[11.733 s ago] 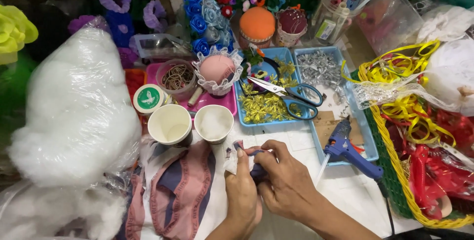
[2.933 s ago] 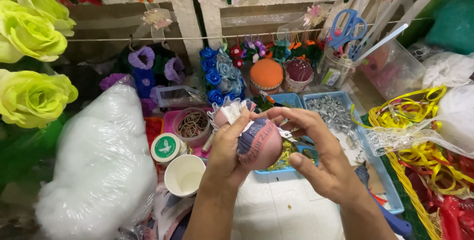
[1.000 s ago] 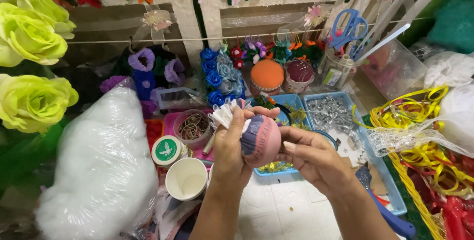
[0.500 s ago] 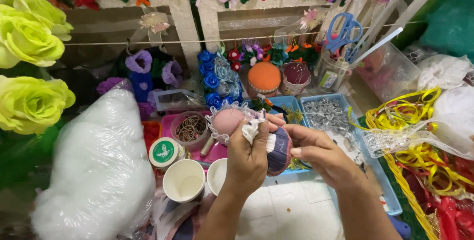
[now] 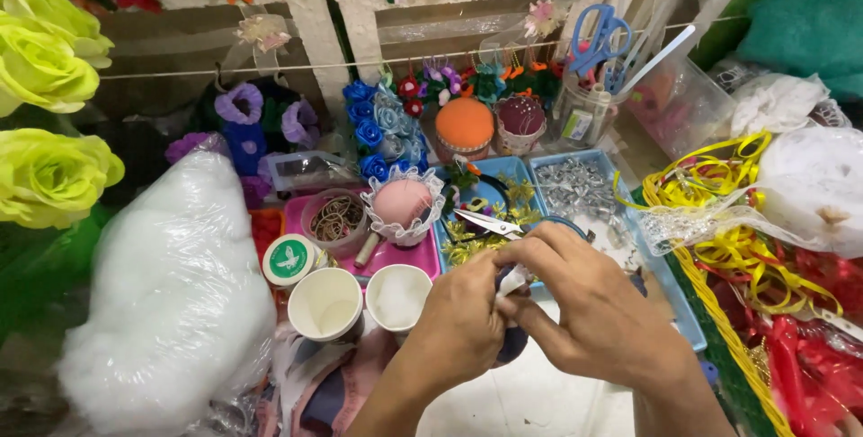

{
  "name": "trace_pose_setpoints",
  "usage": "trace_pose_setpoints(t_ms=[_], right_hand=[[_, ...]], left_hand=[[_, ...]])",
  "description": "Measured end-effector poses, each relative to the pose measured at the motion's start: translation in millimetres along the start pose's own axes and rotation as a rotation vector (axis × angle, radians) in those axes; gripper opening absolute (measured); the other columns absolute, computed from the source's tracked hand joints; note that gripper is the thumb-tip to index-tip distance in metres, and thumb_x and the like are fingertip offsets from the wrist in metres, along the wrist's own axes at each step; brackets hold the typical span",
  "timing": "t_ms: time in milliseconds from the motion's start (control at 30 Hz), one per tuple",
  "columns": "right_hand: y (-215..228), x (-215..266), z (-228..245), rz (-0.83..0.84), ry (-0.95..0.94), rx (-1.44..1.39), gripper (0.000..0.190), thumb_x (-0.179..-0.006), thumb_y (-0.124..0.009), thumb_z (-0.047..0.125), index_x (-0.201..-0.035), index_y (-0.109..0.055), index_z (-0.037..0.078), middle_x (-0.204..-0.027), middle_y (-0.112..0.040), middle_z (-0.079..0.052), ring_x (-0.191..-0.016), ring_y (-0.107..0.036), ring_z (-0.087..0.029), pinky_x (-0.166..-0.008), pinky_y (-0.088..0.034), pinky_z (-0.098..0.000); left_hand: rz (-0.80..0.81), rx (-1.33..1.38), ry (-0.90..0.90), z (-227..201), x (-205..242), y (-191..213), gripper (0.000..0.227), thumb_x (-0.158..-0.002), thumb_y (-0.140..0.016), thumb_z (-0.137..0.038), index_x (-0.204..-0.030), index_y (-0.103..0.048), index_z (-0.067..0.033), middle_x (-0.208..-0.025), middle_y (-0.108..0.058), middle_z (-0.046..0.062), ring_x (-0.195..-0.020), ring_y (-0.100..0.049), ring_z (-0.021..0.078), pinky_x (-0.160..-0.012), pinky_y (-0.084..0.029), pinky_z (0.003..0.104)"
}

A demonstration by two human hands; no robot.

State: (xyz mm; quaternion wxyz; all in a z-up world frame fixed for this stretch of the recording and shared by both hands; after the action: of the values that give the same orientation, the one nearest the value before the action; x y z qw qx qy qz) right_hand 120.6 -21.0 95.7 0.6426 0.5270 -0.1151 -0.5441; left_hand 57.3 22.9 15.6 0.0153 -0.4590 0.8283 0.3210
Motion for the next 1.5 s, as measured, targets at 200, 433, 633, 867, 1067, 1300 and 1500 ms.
trace_pose_setpoints(t_ms=[200,433,633,867,1067,1300,1500], right_hand=[[-39.3,11.1,-8.0,0.082,0.065,-0.052,0.009,-0.1,-0.046,0.005,-0.091,-0.045,0.007,-0.083,-0.045,-0.011,-0.071,-0.047,-0.03,-0.063,-0.038,-0.0418],[-69.9,40.0,-44.0,-0.005,-0.107,-0.246,0.015,-0.104,-0.05,0.018,-0.093,-0.05,0.008,-0.083,-0.049,-0.006,-0.07,-0.046,-0.023,-0.064,-0.04,-0.0358],[-79.9,62.9,-63.1,-0.036,-0.284,-0.355,0.012,-0.102,-0.054,0.018,-0.092,-0.052,0.011,-0.082,-0.054,-0.001,-0.071,-0.049,-0.019,-0.067,-0.042,-0.0326],[-81.4,83.2,-51.4,-0.012,-0.195,-0.443,0.016,-0.103,-0.052,0.023,-0.093,-0.053,0.011,-0.083,-0.052,-0.003,-0.069,-0.047,-0.018,-0.064,-0.039,-0.0314],[-102.4,92.3,-53.8,0.076,-0.164,-0.425,0.009,-0.102,-0.055,0.016,-0.096,-0.053,0.01,-0.084,-0.052,-0.005,-0.069,-0.05,-0.02,-0.062,-0.043,-0.0319],[-107.5,89.8,-77.4,0.237,-0.453,-0.362,0.034,-0.1,-0.051,0.046,-0.109,-0.059,0.014,-0.082,-0.058,0.001,-0.071,-0.053,-0.015,-0.067,-0.046,-0.0311],[-111.3,73.5,-40.4,0.273,-0.355,-0.274,0.046,-0.095,-0.052,0.057,-0.111,-0.059,0.015,-0.095,-0.074,-0.001,-0.079,-0.073,-0.018,-0.071,-0.055,-0.0331]], left_hand=[[0.097,-0.02,0.141,20.0,19.8,-7.4,0.009,-0.087,-0.047,-0.016,-0.086,-0.054,-0.0102,-0.087,-0.064,0.013,-0.079,-0.059,0.0344,-0.069,-0.043,0.047],[0.0,-0.131,0.128,39.8,34.6,-8.8,0.035,-0.089,-0.069,-0.031,-0.069,-0.048,-0.011,-0.072,-0.058,0.007,-0.072,-0.053,0.0295,-0.064,-0.039,0.045],[-0.045,-0.197,0.172,33.6,47.1,-0.1,0.019,-0.074,-0.071,-0.031,-0.085,-0.07,-0.0155,-0.084,-0.065,0.002,-0.077,-0.065,0.0275,-0.064,-0.05,0.044],[0.161,-0.072,0.271,35.4,64.0,-22.2,0.023,-0.08,-0.069,-0.033,-0.095,-0.074,-0.0165,-0.094,-0.067,0.002,-0.084,-0.069,0.0279,-0.074,-0.051,0.043],[0.345,0.048,0.286,54.6,79.1,-56.2,0.029,-0.086,-0.054,-0.022,-0.108,-0.068,-0.0104,-0.101,-0.065,0.009,-0.093,-0.065,0.0344,-0.081,-0.048,0.046],[0.278,-0.012,0.23,81.3,84.3,-62.2,0.019,-0.084,-0.053,-0.009,-0.103,-0.058,-0.0065,-0.102,-0.058,0.014,-0.097,-0.058,0.0384,-0.078,-0.046,0.051],[0.25,-0.163,0.167,79.0,84.8,-65.0,0.033,-0.09,-0.058,-0.03,-0.116,-0.06,-0.0076,-0.108,-0.055,0.011,-0.101,-0.054,0.0337,-0.081,-0.048,0.051]])
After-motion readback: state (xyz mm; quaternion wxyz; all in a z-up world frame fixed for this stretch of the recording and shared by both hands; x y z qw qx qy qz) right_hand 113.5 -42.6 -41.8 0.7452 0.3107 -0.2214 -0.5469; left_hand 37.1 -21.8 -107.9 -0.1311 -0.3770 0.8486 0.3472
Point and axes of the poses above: each hand's wrist, its own x-axis away from the middle knuckle, its own y-axis out of the back of the hand, z = x × y, the point moved 10 cm from there along -x, towards the middle knuckle
